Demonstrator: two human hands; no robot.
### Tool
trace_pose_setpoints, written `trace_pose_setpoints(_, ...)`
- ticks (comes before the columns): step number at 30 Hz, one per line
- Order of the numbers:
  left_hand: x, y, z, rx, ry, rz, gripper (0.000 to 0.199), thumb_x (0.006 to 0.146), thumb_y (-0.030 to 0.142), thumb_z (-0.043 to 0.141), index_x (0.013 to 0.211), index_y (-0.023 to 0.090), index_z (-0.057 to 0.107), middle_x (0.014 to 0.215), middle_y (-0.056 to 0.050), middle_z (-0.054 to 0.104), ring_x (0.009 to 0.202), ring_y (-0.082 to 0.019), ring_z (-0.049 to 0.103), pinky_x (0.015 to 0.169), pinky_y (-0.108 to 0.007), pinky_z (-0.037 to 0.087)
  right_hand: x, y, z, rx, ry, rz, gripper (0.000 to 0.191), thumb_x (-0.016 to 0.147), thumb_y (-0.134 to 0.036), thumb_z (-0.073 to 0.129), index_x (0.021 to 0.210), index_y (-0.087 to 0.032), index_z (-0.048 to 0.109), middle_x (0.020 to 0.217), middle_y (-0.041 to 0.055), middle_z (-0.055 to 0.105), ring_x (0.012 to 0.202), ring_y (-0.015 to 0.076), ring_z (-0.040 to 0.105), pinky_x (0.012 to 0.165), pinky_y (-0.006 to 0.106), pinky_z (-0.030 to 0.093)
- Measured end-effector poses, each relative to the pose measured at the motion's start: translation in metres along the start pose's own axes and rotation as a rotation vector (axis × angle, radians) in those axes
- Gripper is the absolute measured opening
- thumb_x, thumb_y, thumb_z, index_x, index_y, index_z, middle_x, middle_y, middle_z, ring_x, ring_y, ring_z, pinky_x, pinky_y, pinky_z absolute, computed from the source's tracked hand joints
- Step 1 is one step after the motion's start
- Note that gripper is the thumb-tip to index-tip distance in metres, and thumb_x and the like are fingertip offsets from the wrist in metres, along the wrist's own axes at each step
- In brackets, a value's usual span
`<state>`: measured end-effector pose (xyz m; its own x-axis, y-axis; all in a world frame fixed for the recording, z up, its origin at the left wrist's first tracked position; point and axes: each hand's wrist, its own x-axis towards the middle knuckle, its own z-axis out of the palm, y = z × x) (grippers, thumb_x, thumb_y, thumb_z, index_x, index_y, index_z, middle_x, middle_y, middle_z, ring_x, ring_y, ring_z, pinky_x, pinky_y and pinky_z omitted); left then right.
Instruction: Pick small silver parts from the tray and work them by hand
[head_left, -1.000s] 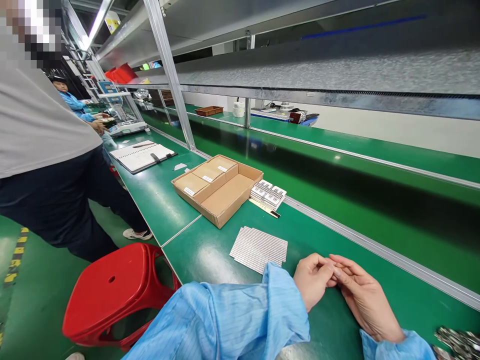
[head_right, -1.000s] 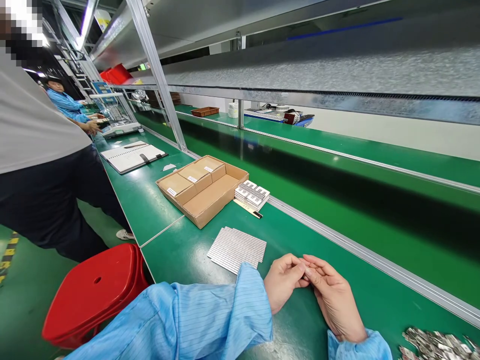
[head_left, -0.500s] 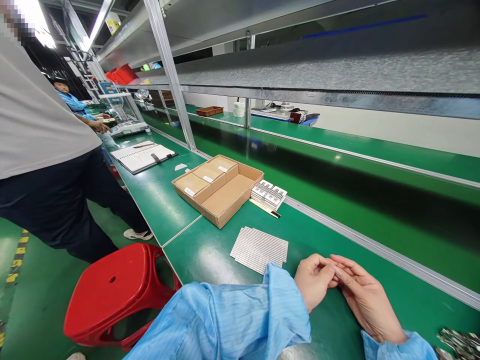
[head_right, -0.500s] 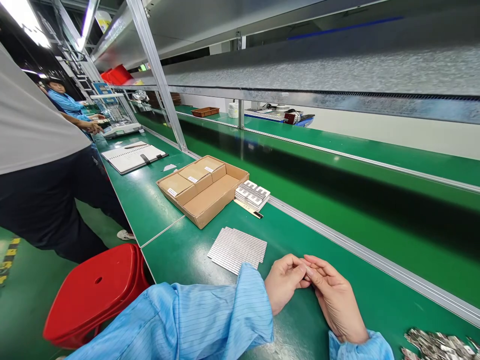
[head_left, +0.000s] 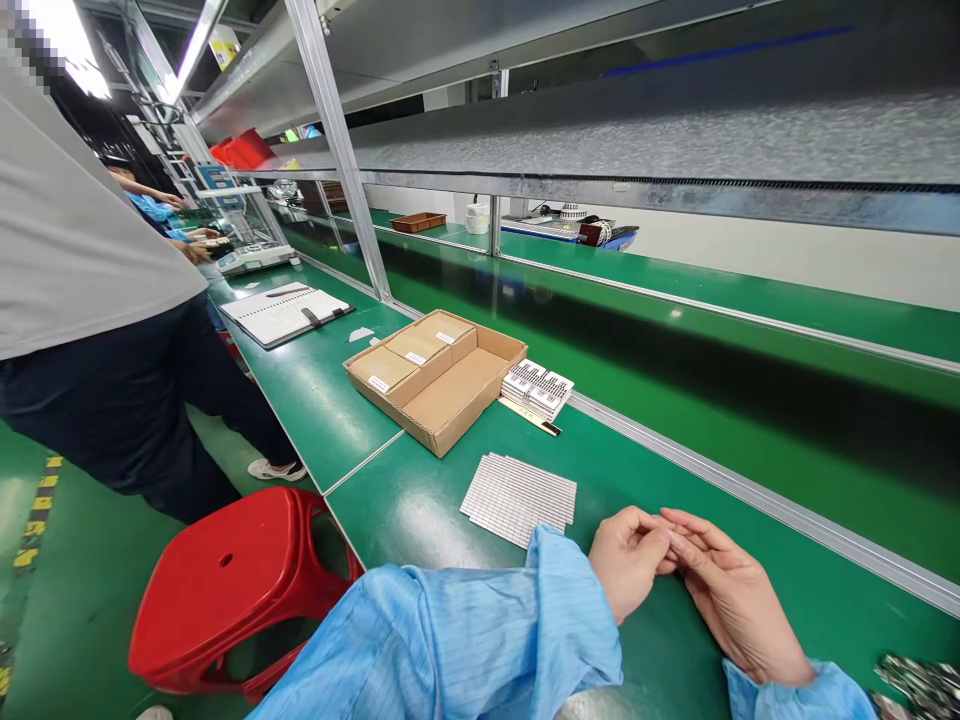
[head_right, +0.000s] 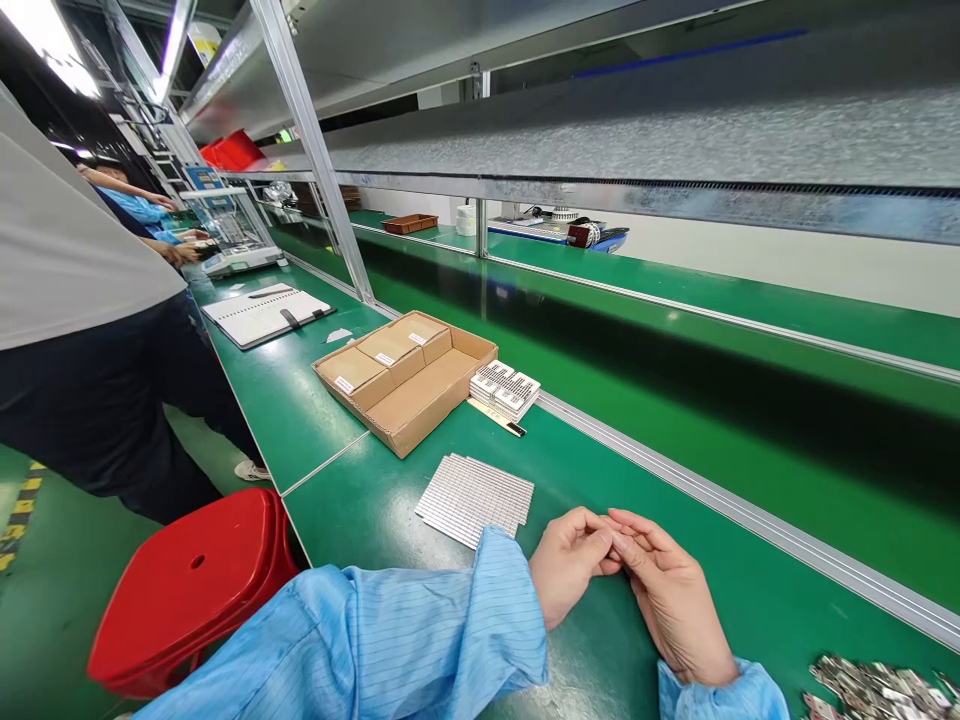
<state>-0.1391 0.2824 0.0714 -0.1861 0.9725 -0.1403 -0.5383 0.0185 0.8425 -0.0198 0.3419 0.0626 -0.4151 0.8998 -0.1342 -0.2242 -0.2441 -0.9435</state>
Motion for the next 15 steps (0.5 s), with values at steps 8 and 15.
trace_pose_setpoints(8,-0.0004,0.0003,0.0015,0.001,0.007,0.001,0.068,0.062,0.072,0.071,0.086,0.009,0.059,0.094,-0.011,0.065,0.082,-0.014,0.060,0.076,-0.027,0.049,0.0005,0.0012,-0.0018,-0.011,-0.007,-0.008,0.051,0.060,-0.042,0.100,0.100,-0.019,0.076,0.103,0.0123,0.062,0.097,0.0281,0.059,0.078,0.021,0.056)
trace_pose_setpoints(15,0.0001,-0.0014,0.0014,0.001,0.013,-0.003,0.067,0.062,0.071,0.072,0.087,0.010,0.060,0.096,-0.012,0.065,0.084,-0.016,0.062,0.076,-0.028,0.049,0.0014,0.0001,-0.0005,-0.002,0.005,0.001,0.052,0.058,-0.043,0.100,0.098,-0.019,0.077,0.104,0.0127,0.062,0.098,0.0289,0.059,0.078,0.021,0.056)
